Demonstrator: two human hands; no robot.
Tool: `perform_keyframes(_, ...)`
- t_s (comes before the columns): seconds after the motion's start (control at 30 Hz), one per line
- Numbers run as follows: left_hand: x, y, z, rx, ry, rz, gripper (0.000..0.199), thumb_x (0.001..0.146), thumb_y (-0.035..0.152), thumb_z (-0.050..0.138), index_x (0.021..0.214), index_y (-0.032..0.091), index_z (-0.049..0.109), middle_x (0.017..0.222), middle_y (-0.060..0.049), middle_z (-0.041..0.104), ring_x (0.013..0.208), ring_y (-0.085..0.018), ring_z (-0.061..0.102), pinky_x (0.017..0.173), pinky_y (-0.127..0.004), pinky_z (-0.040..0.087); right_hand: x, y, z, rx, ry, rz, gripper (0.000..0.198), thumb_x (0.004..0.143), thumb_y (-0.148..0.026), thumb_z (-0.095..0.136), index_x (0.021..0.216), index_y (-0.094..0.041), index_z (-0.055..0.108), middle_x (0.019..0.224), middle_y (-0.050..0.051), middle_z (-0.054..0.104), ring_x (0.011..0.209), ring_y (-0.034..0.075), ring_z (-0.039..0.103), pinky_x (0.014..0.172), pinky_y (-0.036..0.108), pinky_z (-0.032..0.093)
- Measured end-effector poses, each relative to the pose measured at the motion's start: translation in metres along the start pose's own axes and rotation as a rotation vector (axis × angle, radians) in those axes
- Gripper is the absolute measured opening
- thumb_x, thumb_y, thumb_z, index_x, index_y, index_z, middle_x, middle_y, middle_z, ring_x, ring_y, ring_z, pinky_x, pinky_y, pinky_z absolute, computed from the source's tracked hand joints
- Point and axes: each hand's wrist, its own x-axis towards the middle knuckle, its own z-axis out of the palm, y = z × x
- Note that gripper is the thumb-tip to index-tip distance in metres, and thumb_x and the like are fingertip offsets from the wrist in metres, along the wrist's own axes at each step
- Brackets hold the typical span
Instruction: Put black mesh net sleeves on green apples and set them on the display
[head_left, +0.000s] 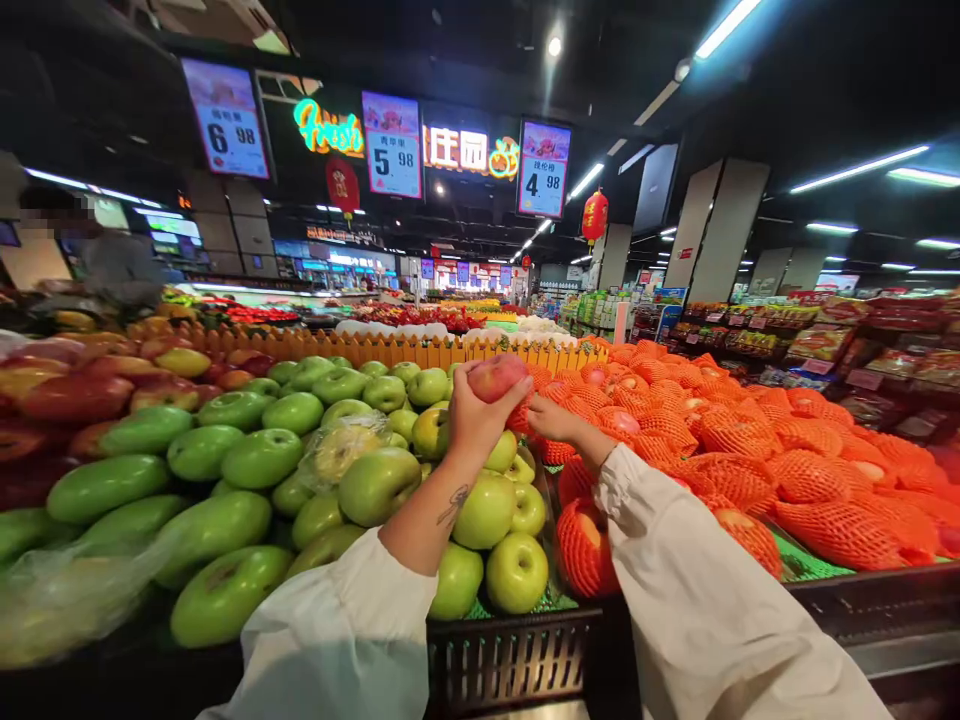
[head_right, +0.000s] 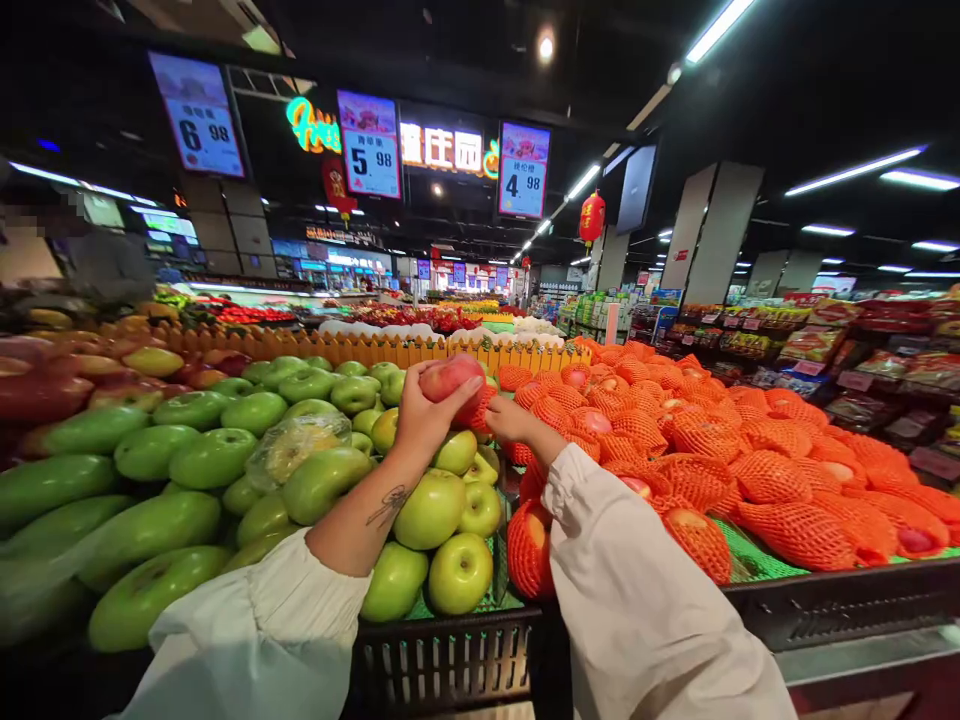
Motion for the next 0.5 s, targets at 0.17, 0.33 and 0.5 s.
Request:
perform_keyframes(0.17,0.003,0.003,-0.001,-0.064,0.057,0.014,0.064,0.065,0.046,0.085,0.112,0.021,0.05,0.12,-0.009,0.065,0.103,-0.02,0.068,0.095,-0.034,0.055,0.0,0.01,-0.009,0.069,0.026,-0.016,0.022,0.082,-0.032,0.053,0.063,-0.024,0.056,0.061,-0.002,0.06,0.068,0.017,0.058,0.075,0.035,0.058)
perform_keyframes(0.33,0.009,0.003,-0.004,-0.177,0.258,0.041,0.055,0.078,0.045,0.076,0.116,0.023,0.042,0.132,-0.012,0.06,0.113,-0.018,0.065,0.102,-0.033,0.053,0.001,0.011,-0.01,0.13,-0.017,0.029,0.02,0.082,-0.037,0.057,0.082,-0.021,0.069,0.079,0.003,0.072,0.076,0.02,0.064,0.086,0.043,0.06)
perform_keyframes(0.5,0.012,0.0,-0.008,-0.216,0.353,0.03,0.057,0.081,0.048,0.072,0.118,0.023,0.037,0.14,-0.015,0.054,0.121,-0.019,0.063,0.104,-0.032,0.052,0.0,-0.002,-0.01,0.184,0.073,-0.122,0.054,0.066,-0.042,0.08,0.113,-0.018,0.069,0.108,0.007,0.074,0.113,0.028,0.064,0.114,0.051,0.046)
